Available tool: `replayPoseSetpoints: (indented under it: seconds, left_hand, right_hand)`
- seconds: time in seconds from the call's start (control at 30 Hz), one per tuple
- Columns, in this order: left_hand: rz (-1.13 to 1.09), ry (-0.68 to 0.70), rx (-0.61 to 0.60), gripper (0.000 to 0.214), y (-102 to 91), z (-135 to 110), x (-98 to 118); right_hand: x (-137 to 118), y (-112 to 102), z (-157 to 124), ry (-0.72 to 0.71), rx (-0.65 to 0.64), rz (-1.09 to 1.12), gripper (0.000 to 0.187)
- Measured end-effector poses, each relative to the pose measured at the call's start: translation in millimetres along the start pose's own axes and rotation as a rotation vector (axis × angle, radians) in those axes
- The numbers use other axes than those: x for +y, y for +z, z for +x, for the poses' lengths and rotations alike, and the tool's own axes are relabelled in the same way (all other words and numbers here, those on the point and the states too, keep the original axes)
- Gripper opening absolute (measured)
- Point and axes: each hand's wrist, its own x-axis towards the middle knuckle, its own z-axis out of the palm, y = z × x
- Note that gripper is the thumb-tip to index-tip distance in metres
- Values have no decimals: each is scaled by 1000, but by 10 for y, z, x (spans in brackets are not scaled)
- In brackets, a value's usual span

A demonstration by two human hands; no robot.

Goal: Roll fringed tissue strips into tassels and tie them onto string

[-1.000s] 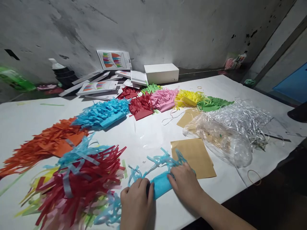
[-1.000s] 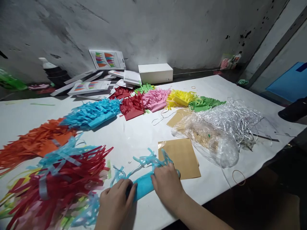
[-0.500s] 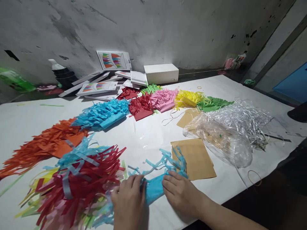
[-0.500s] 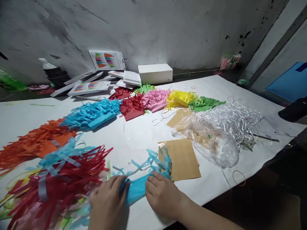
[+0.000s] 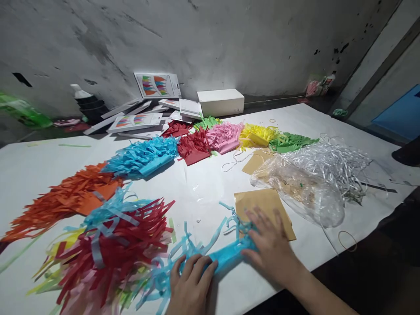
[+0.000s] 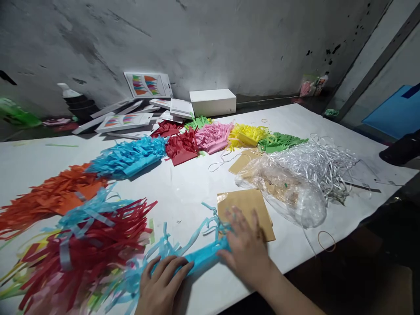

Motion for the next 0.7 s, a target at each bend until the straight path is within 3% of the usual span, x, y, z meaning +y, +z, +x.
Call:
replayPoseSetpoints:
  seconds: [0.07,0.1,0.17,0.23,0.3,0.43,0.7]
  left_hand:
    - [37,9,-36,31,-16,-30,16]
    - [53,17,-45,32,-18,-36,34]
    - [70,24,-47,30,-11,-33,69]
    - [66,22,-43,24,-1,-22,78]
    - [76,65,-81,24,-1,-26,43]
    - [119,119,-114,41,-40,-105,-74]
    - [71,60,-86,23,-92,-90,-4]
  right_hand:
    - [71,-107,-39,128,131,-53,25]
    - [56,-145,-56,120,187,-61,24]
    - [-77,-154,-81,-69,227,-20,25]
    - [-286,-56,-93,-330,188,61,30]
    - [-464,110,-96,-418,154,115,32]
    - [-529,347,-121,-334,130,191,31]
    - [-431,298,-168,-258,87,218,28]
